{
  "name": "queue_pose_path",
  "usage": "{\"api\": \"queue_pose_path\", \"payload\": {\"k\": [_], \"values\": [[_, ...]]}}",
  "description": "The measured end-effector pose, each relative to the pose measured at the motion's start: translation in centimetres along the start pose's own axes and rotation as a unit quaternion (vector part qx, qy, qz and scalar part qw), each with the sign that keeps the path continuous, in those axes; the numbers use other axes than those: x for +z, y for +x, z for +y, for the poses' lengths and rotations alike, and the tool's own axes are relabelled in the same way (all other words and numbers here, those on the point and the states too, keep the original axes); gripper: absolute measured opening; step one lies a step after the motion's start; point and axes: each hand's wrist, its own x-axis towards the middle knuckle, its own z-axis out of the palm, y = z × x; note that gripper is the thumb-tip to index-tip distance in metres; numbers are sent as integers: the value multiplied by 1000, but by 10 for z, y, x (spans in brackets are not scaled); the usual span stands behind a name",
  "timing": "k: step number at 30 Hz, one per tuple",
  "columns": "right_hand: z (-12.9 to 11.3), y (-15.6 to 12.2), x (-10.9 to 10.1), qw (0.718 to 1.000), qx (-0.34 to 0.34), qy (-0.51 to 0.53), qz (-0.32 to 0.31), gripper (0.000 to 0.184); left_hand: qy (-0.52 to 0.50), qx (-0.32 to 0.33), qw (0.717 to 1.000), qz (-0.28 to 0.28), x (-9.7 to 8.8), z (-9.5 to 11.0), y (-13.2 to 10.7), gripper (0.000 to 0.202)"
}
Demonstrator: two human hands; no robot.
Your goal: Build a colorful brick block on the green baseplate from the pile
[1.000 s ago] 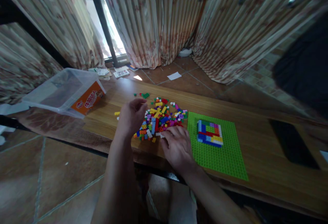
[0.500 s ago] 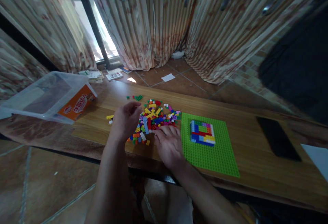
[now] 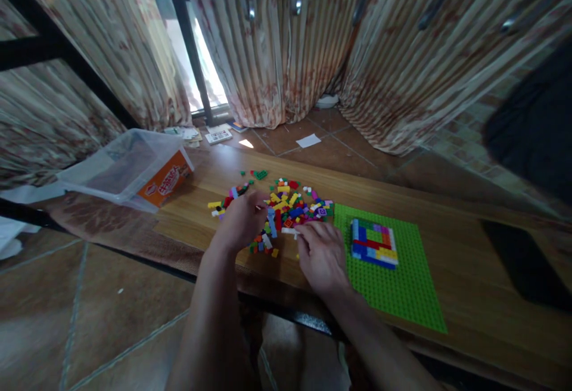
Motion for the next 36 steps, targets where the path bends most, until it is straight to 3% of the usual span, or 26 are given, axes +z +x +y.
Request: {"api": "queue_pose_path", "payload": {"k": [3, 6, 12, 19, 22, 25, 29, 36], "values": [[-1, 0, 2, 1000, -16, 14, -8, 18, 67, 56, 994, -63, 2, 3, -2, 40], [-2, 0, 3, 999, -23, 25, -13, 17, 125, 100, 983, -85, 8, 7, -4, 50], [-2, 0, -1, 999, -18, 37, -19, 18, 211, 91, 971, -72, 18, 13, -5, 44], [-4, 1, -3, 999, -6, 47, -14, 16, 218, 93, 970, -55, 21, 8, 0, 36], [-2, 2, -5, 998, 2, 63, -1, 18, 189, 110, 975, -37, 18, 11, 2, 37], [-1, 1, -9, 995, 10, 92, 38, 24, 127, 85, 988, -36, 15, 18, 1, 37], [2, 0, -18, 990, 11, 119, 73, 35, 13, 99, 988, -115, 16, 32, -4, 30], [15, -6, -38, 979, 19, 181, 97, 19, -150, 111, 962, -198, 30, 47, -9, 27]]}}
